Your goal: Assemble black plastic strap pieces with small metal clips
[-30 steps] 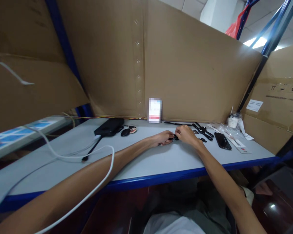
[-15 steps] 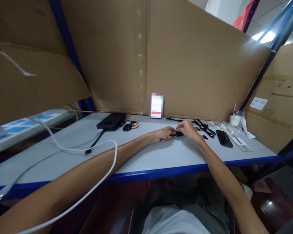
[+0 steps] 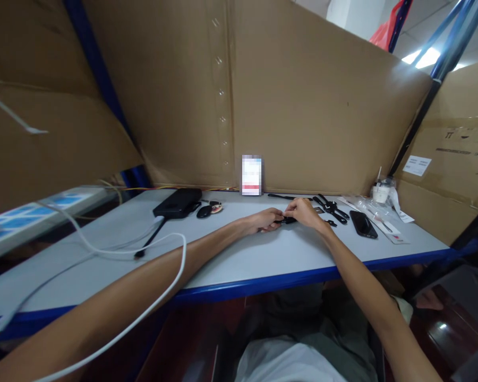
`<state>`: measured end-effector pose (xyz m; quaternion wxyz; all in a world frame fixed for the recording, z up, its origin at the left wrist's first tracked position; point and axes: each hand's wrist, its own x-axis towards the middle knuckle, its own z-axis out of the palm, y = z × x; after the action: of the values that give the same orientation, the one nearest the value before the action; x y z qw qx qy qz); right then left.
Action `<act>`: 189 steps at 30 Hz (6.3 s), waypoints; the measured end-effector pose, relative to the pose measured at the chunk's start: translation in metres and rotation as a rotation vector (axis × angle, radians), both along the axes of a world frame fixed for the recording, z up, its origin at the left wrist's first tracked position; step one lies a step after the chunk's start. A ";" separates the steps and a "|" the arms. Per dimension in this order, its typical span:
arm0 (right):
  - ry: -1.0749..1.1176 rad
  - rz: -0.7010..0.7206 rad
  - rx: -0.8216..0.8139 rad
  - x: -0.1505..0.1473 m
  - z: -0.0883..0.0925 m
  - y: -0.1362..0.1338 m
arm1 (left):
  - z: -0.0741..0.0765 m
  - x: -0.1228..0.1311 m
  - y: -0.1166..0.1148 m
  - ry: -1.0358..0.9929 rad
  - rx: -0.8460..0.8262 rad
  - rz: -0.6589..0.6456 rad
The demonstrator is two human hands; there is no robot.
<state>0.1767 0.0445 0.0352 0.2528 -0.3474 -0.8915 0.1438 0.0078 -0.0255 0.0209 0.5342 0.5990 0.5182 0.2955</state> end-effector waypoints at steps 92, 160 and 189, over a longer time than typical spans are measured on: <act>0.509 -0.261 -0.155 0.002 -0.013 0.013 | -0.018 -0.011 0.012 0.171 0.656 0.319; 0.778 0.059 -0.547 -0.010 -0.053 0.013 | -0.016 -0.012 0.015 -0.095 0.258 0.069; 0.768 -0.007 -0.581 -0.007 -0.044 0.002 | -0.010 -0.001 0.009 -0.075 0.205 0.243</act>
<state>0.1696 0.0467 -0.0090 0.4565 -0.3285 -0.6555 0.5040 0.0064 -0.0160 0.0113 0.4495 0.5717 0.5337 0.4316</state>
